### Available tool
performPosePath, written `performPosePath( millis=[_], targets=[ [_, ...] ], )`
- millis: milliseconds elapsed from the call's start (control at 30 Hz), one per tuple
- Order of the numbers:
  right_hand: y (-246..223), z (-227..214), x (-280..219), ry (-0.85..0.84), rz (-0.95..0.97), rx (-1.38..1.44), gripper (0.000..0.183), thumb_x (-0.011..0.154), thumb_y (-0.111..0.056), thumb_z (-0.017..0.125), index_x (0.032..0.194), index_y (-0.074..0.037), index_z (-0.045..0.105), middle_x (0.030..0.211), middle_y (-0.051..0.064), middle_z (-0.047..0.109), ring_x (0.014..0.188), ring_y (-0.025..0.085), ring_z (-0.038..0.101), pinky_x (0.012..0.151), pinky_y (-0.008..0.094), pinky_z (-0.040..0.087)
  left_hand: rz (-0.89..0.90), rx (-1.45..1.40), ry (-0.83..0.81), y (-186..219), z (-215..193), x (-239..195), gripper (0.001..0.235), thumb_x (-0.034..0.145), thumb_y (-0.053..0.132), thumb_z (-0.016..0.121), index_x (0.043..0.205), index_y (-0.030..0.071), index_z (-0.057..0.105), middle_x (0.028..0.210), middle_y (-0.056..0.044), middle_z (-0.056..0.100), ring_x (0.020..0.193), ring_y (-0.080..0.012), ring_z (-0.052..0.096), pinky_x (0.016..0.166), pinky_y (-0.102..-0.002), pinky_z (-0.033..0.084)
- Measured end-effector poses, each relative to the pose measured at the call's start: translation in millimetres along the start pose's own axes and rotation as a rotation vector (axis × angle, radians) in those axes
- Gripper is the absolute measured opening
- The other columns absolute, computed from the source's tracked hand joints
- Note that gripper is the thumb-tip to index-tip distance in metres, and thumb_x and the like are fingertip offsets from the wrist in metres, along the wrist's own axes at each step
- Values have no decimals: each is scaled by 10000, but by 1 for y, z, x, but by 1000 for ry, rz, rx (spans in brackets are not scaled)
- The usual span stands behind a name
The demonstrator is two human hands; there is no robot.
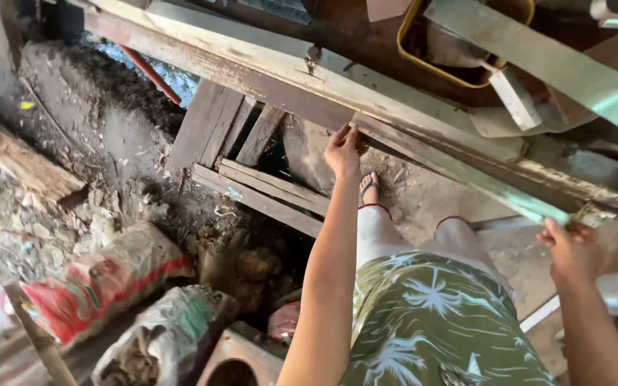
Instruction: Bending and shaping metal strips using a manual bending machine and hand tools.
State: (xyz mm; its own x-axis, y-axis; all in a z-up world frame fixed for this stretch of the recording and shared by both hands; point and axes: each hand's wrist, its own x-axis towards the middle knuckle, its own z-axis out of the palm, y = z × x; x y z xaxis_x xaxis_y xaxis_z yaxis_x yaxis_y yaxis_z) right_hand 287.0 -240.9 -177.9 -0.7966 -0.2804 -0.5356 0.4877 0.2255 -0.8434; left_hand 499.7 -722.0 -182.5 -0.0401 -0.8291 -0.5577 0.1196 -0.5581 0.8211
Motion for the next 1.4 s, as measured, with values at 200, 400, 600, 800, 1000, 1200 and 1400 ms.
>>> performPosePath(
  millis=[200,400,600,800,1000,1200,1400],
  targets=[
    [-1,31,0,207,-11,2,286,1011,48,755,1219,107,567,1137,138,701,944,243,726,772,335,631,60,-15,-87,21,-6,4,360,878,91,811,1213,-13,728,741,-50,658,563,-99,572,495,-266,493],
    [-1,43,0,391,-36,-38,451,977,33,816,1322,71,529,1176,94,668,966,218,746,767,336,681,-33,29,-97,15,-14,15,326,906,150,801,1204,28,746,721,-6,637,564,-94,570,519,-261,520],
    [4,48,3,322,-60,18,433,989,18,819,1385,36,644,1189,77,679,974,164,708,759,304,639,-78,-123,-83,13,-16,23,322,930,193,778,1219,56,741,674,-3,611,512,-96,527,477,-255,480],
    [34,29,13,369,-28,-35,278,1030,-3,806,1265,76,679,1188,104,728,954,175,699,783,300,623,-70,-13,-35,26,-8,13,348,923,165,771,1266,123,734,669,12,612,521,-86,513,477,-255,463],
    [22,40,12,445,37,108,266,1027,-52,831,1219,13,659,1156,93,734,922,171,719,731,292,630,-79,23,-28,21,-7,17,343,931,184,759,1270,135,740,662,23,598,525,-95,507,500,-273,498],
    [20,43,8,456,30,189,227,1066,-51,815,1219,0,655,1145,106,752,903,182,734,714,308,621,-89,34,6,18,-6,19,325,937,181,767,1254,114,752,659,24,588,538,-88,510,494,-266,469],
    [24,47,11,520,29,258,225,1046,-29,843,1193,-10,675,1110,94,757,843,180,724,673,317,598,-82,19,-54,17,-10,21,326,936,183,774,1254,117,754,660,32,588,544,-78,490,498,-258,455]
  ],
)
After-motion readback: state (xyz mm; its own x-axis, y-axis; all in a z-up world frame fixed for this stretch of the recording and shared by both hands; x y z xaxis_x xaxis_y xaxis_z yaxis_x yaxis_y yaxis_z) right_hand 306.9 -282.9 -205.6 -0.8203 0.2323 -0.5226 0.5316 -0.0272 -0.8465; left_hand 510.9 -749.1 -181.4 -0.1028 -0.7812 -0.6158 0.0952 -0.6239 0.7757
